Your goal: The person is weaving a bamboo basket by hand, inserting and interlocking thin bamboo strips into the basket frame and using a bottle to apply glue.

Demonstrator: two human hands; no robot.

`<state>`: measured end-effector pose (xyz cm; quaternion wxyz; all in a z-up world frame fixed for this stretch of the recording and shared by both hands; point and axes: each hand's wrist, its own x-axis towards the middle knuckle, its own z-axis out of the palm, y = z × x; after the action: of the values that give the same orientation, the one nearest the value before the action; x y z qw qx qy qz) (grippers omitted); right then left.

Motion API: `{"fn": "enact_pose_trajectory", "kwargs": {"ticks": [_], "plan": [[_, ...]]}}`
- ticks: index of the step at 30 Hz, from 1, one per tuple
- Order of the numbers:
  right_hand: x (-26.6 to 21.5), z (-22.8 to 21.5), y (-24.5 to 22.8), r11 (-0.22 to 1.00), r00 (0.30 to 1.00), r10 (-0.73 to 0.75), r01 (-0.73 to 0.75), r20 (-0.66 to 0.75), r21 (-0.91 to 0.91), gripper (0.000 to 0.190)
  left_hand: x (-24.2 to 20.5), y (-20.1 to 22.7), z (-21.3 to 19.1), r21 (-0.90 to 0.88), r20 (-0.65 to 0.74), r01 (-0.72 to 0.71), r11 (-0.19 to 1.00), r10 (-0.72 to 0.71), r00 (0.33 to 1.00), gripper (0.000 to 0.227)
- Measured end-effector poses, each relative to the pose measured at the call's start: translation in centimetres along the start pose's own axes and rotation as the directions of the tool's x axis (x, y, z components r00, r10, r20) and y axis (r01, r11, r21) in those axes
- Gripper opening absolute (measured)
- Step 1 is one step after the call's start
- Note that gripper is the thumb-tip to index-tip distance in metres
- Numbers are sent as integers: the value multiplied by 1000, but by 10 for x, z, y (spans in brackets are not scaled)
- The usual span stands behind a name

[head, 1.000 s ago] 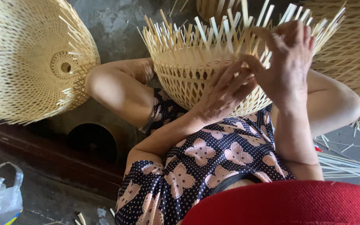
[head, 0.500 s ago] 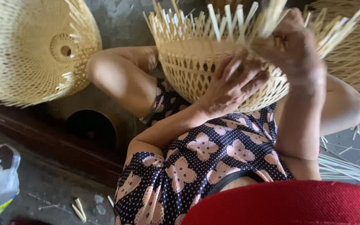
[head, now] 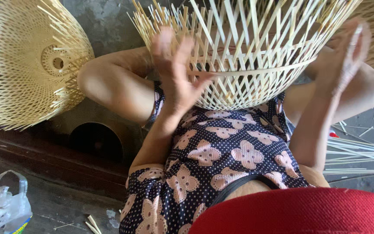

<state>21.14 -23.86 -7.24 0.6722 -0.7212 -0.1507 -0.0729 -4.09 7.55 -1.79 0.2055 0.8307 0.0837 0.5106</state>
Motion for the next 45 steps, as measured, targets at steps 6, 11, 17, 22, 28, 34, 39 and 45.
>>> {"fn": "enact_pose_trajectory", "kwargs": {"ticks": [6,11,17,22,28,34,39,45], "plan": [[17,8,126,966,974,-72,14,215,258,66,-42,-74,-16,-393,179,537,747,-511,841,75],[37,3,148,904,865,-413,428,286,11,68,-67,-121,8,-567,389,710,418,-624,678,80],[20,-19,146,978,993,-80,62,82,198,64,-69,-124,27,-647,535,763,-1,-712,454,79],[9,-52,141,971,999,-16,6,41,237,63,-72,-122,47,-528,544,849,29,-756,364,73],[14,-48,139,945,1000,-2,-4,17,327,65,-69,-120,45,-343,336,897,278,-856,394,67],[-16,-49,140,952,999,-53,49,2,303,44,-61,-42,35,-270,-35,341,900,-363,931,68],[-13,-33,119,956,990,-140,128,28,266,55,-51,27,32,122,243,-80,989,49,969,85],[-18,-31,95,929,970,-207,153,129,338,67,-50,59,19,1,109,-98,995,97,989,45]]}}
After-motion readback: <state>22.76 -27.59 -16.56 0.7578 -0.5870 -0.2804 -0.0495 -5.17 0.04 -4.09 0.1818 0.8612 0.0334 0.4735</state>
